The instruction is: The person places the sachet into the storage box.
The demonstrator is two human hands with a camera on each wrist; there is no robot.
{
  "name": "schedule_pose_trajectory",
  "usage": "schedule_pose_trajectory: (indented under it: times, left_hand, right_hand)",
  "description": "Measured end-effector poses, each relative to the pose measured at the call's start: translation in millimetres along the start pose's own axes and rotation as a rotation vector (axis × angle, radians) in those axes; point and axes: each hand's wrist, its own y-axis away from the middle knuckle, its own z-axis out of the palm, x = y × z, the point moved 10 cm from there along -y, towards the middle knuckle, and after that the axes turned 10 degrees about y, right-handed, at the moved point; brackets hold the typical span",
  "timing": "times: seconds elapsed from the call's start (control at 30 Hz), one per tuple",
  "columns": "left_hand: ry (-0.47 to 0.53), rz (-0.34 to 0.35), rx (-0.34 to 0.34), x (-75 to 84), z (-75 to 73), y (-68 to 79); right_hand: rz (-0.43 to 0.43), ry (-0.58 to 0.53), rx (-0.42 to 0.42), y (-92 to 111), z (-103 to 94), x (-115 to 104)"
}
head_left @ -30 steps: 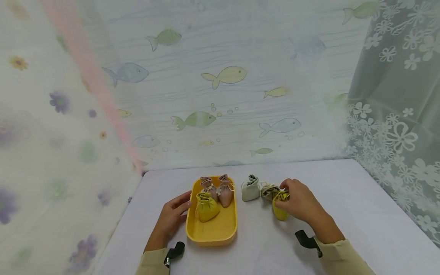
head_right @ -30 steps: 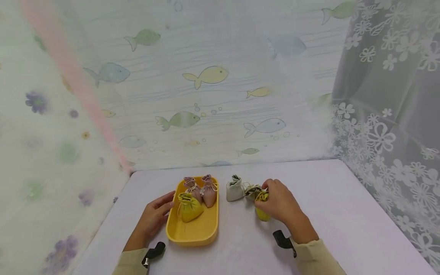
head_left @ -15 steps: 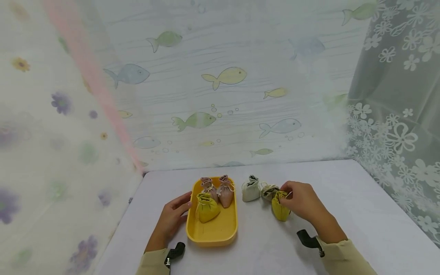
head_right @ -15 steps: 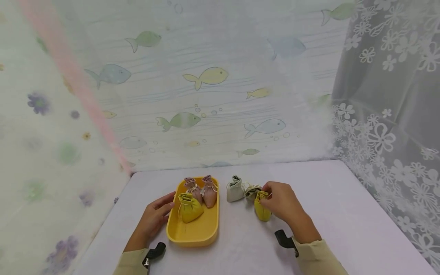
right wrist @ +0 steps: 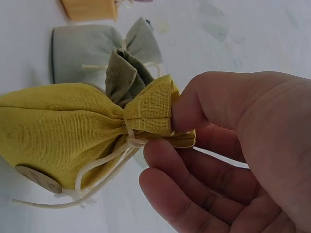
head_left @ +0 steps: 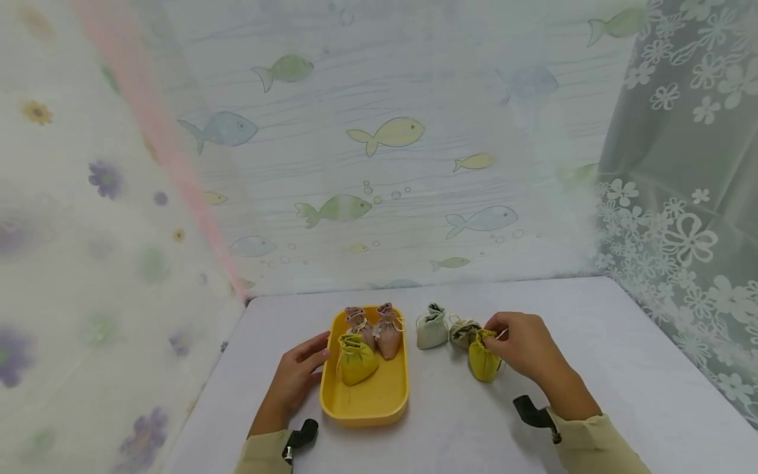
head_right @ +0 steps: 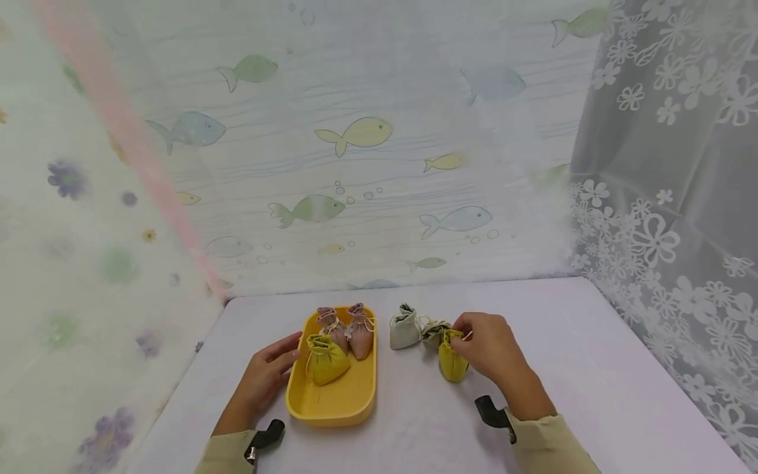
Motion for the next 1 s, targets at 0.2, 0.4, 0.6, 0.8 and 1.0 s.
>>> schedule_pose_trajectory:
  times: [0.2, 0.4, 0.6, 0.8, 1.0]
  left_hand:
    - [-0.007, 0.001, 0.0, 0.1, -0.2, 0.2]
    - [-0.003, 0.012, 0.0, 0.9, -0.2, -0.9]
    - [-0.005, 0.012, 0.004, 1.1, 1.1, 0.1]
    - [-0.001, 0.007, 0.003, 0.9, 1.1, 0.3]
    - [-0.009, 0.008, 0.012, 0.6, -0.4, 0.6]
  right_hand:
    - [-0.014, 0.026, 0.041, -0.6, -5.7, -0.2]
    - [-0.02, 0.003, 0.063, 1.0, -9.8, -1.8]
    - [-0.023, -0.039, 0.096, 2.9, -13.5, -3.8]
    - [-0.032, -0.079, 0.145, 5.2, -19.1, -8.1]
    - [-0.045, -0.095, 0.2, 7.5, -25.0, -14.8]
